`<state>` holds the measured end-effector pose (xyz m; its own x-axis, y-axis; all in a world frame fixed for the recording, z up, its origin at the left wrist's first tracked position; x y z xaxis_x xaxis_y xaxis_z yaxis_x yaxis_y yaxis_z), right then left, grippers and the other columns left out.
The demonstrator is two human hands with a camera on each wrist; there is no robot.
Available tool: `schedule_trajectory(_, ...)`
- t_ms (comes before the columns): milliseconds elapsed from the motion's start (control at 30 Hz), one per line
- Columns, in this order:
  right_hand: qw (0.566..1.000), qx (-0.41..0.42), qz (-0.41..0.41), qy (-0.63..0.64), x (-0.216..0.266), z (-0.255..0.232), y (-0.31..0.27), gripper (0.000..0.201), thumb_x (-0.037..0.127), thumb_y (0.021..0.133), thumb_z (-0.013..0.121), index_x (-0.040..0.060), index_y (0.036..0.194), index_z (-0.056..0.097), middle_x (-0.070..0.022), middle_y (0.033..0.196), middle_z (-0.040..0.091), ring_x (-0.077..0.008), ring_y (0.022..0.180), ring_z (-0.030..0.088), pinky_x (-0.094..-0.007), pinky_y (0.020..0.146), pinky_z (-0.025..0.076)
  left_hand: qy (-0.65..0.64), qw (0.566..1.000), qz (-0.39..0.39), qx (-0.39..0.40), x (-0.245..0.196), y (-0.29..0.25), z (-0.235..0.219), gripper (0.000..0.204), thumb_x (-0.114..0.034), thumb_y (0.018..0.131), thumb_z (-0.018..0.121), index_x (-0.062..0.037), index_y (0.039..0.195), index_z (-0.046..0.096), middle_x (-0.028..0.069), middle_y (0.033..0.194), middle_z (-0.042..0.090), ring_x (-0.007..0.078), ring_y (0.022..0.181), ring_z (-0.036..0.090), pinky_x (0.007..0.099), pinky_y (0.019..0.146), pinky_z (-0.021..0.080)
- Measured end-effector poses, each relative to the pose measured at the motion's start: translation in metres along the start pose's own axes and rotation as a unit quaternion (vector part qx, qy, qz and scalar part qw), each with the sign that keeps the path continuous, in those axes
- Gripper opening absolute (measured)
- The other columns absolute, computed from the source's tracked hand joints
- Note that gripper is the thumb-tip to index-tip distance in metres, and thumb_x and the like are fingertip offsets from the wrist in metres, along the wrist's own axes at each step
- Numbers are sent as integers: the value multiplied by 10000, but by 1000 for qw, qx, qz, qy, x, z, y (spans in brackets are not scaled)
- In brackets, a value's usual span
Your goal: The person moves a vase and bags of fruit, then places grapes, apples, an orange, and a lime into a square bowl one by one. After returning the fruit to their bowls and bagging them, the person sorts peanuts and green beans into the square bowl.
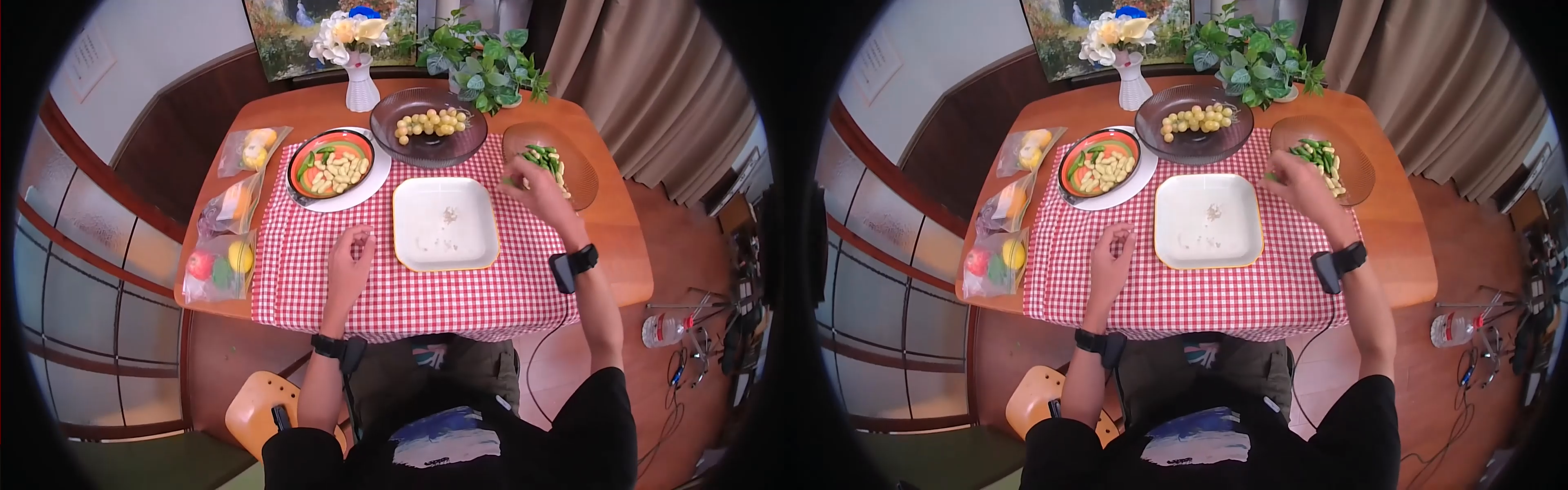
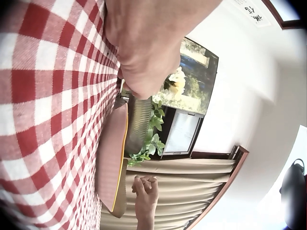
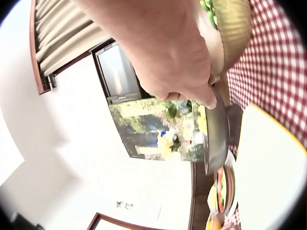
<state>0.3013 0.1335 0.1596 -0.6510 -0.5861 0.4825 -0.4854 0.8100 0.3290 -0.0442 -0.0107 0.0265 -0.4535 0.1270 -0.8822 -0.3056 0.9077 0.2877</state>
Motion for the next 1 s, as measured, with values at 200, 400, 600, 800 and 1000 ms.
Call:
schedule_trajectory(200, 982, 57, -170, 63, 53, 86, -10, 231, 113, 915, 830, 30, 1122, 772, -151, 1077, 766, -320, 977, 733, -438, 892, 593, 6, 1000, 16, -4, -6, -2, -1, 226, -148, 1054, 743, -19, 1240, 732, 96, 1055, 738, 192, 964, 688, 359, 838, 570)
schedule_trajectory(400, 988, 94, -113, 54, 49, 108, -17, 208, 108, 917, 826, 26, 1104, 791, -137, 1084, 771, -327, 1027, 727, -427, 940, 591, 29, 999, 19, -17, -14, -2, -3, 218, -139, 1060, 736, -2, 1229, 733, 106, 1034, 748, 191, 941, 696, 346, 856, 564)
schedule_trajectory(600, 980, 40, -168, 96, 49, 96, -28, 193, 47, 868, 803, 14, 1058, 784, -130, 1037, 763, -319, 1059, 690, -446, 966, 575, 43, 999, 15, -22, -15, -2, -3, 217, -132, 1068, 728, 5, 1237, 730, 120, 1059, 767, 191, 952, 715, 340, 871, 569)
schedule_trajectory(800, 986, 33, -148, 63, 47, 90, -33, 193, 72, 886, 778, 16, 1071, 774, -121, 1030, 755, -313, 1082, 688, -440, 997, 566, 64, 998, 6, -4, -14, -3, 1, 203, -98, 1066, 715, 8, 1238, 729, 116, 1072, 757, 189, 973, 707, 343, 890, 572)
schedule_trajectory(1000, 983, 31, -150, 97, 48, 92, -33, 190, 93, 897, 788, 17, 1071, 767, -118, 1043, 753, -310, 1085, 690, -445, 998, 564, 69, 998, 6, -13, -15, -2, 0, 201, -100, 1067, 712, 7, 1235, 734, 116, 1067, 746, 192, 964, 704, 343, 889, 572)
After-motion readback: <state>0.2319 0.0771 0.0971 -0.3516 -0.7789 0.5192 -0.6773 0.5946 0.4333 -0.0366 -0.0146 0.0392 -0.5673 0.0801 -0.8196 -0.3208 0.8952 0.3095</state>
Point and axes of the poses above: each hand's wrist, its own y-axis towards the middle knuckle, its own z-axis out of the palm, x = y × z, the point moved 10 cm from there along y, towards the middle knuckle
